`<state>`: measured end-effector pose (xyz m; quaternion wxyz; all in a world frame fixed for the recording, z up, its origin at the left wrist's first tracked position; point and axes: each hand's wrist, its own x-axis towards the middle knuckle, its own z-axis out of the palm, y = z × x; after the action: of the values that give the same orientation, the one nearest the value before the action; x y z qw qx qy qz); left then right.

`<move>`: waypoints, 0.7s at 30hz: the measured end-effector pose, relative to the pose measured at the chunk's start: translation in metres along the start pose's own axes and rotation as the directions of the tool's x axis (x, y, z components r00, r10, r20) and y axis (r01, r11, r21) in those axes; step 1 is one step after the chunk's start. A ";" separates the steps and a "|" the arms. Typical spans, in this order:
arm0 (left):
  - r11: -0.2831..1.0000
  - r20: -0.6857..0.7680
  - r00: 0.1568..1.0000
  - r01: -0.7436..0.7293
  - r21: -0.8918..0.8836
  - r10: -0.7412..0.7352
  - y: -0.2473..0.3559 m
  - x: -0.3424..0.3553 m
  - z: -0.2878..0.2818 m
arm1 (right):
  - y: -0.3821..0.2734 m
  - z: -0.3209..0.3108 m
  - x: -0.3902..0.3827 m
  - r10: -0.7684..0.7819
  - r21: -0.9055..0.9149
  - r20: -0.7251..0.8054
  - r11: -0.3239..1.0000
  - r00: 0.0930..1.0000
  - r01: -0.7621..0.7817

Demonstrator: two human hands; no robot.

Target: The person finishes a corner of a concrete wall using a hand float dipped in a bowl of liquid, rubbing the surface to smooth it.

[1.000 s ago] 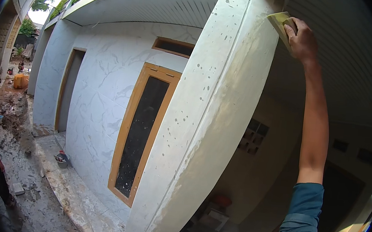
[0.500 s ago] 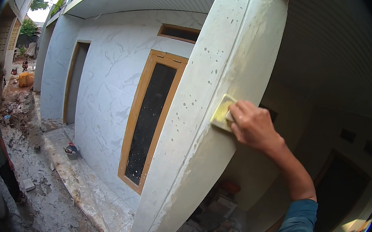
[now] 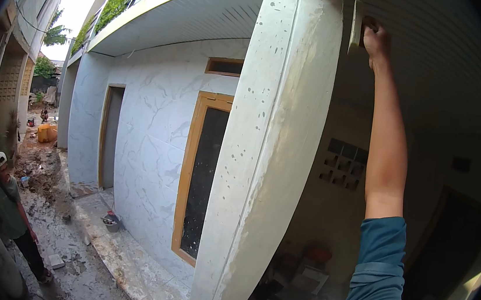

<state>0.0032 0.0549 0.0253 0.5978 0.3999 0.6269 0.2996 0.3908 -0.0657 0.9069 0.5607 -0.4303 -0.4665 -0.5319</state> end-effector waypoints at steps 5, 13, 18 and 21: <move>0.999 0.011 1.000 -0.021 0.037 0.021 -0.007 0.011 0.002 | 0.050 0.034 0.012 -0.031 -0.070 0.076 0.997 0.997 0.036; 0.995 0.006 0.998 -0.061 0.078 0.060 -0.018 0.007 -0.003 | 0.091 -0.020 -0.269 0.127 -0.088 0.122 0.989 0.984 -0.117; 0.985 0.031 0.995 -0.097 0.145 0.093 -0.017 -0.001 -0.011 | 0.030 -0.014 -0.151 0.120 0.248 -0.035 0.963 0.992 -0.107; 0.969 0.053 0.991 -0.128 0.211 0.119 -0.016 0.000 -0.015 | 0.024 0.002 -0.050 0.069 0.074 -0.043 0.995 0.997 -0.066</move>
<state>-0.0136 0.0484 0.0129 0.5438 0.5060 0.6174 0.2589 0.4148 -0.0524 0.8587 0.6041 -0.4130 -0.4575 -0.5051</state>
